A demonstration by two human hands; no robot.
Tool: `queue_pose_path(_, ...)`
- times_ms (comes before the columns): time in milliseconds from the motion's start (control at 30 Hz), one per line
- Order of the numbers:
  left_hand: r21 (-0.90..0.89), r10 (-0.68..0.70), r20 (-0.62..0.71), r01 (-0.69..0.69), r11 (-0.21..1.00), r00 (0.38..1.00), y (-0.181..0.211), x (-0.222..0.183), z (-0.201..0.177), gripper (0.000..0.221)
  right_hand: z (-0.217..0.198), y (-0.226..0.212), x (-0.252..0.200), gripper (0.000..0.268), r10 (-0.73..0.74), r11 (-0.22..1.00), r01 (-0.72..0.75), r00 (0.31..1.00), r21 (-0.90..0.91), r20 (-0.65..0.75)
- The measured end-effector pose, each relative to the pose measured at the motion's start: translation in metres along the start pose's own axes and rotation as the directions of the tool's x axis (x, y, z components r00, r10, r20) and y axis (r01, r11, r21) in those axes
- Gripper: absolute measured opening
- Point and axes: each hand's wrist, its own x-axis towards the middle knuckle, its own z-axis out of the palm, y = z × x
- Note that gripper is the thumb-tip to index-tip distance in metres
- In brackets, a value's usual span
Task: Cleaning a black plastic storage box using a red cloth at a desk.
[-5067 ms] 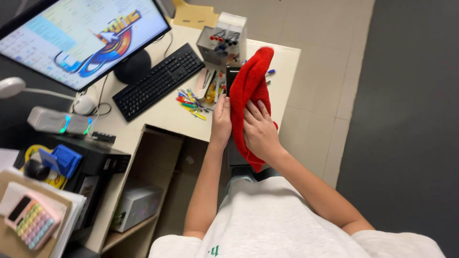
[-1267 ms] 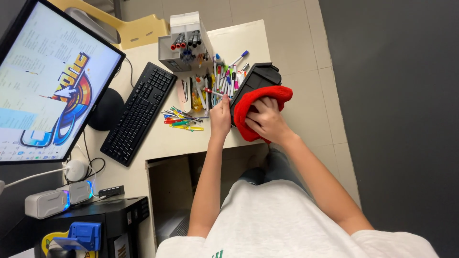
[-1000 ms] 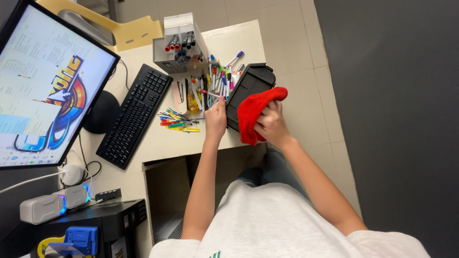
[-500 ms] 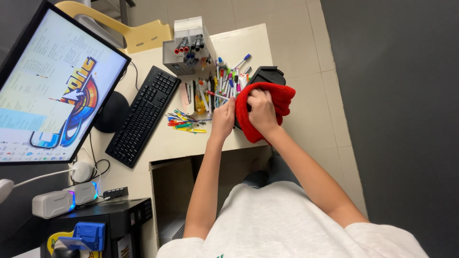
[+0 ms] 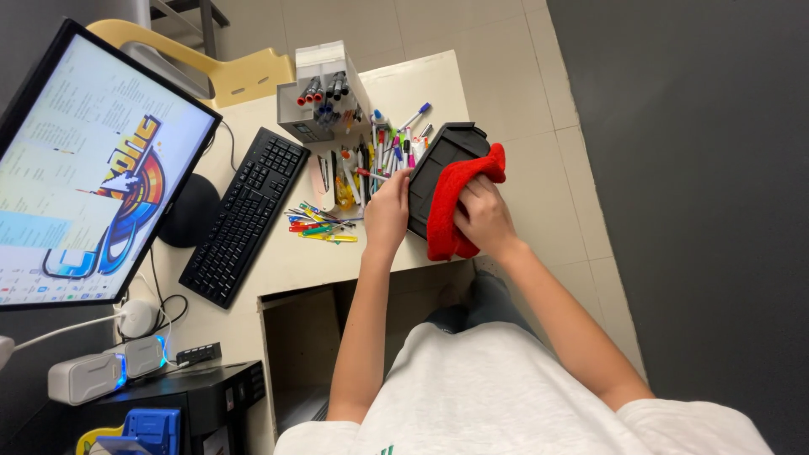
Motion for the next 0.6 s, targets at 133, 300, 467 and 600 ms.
queue_pose_path(133,0.091,0.087,-0.074,-0.080,0.993,0.993,0.012,0.000,0.008,0.030,0.019,-0.003,-0.006,0.036,-0.042,0.993,0.039,0.999,-0.114,-0.030)
queue_pose_path(300,0.087,-0.015,-0.060,0.020,0.996,0.998,0.011,-0.002,0.009,0.037,-0.011,-0.026,0.022,0.024,-0.136,0.990,0.124,0.957,0.064,0.255)
queue_pose_path(467,0.046,0.035,-0.103,-0.031,0.998,0.994,0.006,-0.001,0.012,0.042,0.004,-0.022,0.016,0.026,-0.122,0.980,0.150,0.972,-0.132,0.199)
queue_pose_path(600,0.078,0.070,-0.162,-0.058,0.995,0.984,0.007,-0.001,0.015,0.039,0.021,-0.013,0.010,0.023,-0.106,0.967,0.104,0.994,-0.231,0.006)
